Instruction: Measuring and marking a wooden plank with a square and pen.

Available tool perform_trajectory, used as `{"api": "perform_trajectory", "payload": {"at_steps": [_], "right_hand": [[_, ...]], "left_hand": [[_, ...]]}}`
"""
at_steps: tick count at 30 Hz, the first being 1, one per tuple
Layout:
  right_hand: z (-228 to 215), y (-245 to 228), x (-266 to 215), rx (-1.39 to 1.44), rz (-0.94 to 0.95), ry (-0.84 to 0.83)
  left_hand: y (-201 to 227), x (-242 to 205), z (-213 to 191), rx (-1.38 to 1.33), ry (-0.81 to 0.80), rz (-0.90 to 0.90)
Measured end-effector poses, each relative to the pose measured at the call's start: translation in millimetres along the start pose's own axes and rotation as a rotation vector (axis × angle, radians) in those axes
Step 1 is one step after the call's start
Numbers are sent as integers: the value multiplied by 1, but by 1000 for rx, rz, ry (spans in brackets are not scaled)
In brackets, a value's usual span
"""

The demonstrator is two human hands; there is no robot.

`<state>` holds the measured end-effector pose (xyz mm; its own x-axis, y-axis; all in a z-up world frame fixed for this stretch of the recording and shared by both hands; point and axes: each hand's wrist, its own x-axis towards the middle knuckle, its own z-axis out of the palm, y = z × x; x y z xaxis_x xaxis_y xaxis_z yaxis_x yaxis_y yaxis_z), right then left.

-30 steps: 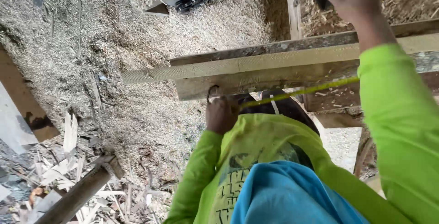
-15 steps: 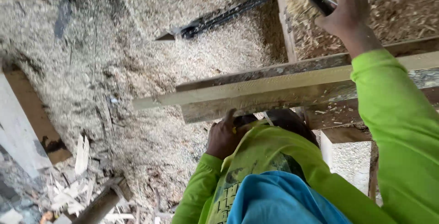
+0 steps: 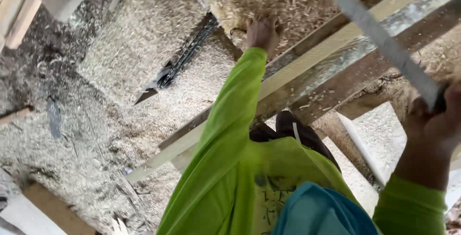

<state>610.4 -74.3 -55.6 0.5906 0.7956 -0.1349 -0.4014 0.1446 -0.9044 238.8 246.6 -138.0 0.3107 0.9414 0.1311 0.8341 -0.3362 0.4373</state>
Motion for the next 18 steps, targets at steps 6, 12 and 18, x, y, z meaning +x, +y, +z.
{"api": "perform_trajectory", "payload": {"at_steps": [6, 12, 18], "right_hand": [[-5, 5, -62, 409, 504, 25], [91, 58, -74, 418, 1091, -234], [237, 58, -82, 231, 1131, -838]], "left_hand": [[104, -51, -37, -528, -141, -219], [185, -192, -132, -1509, -246, -62], [150, -229, -170, -1790, 139, -349]]}}
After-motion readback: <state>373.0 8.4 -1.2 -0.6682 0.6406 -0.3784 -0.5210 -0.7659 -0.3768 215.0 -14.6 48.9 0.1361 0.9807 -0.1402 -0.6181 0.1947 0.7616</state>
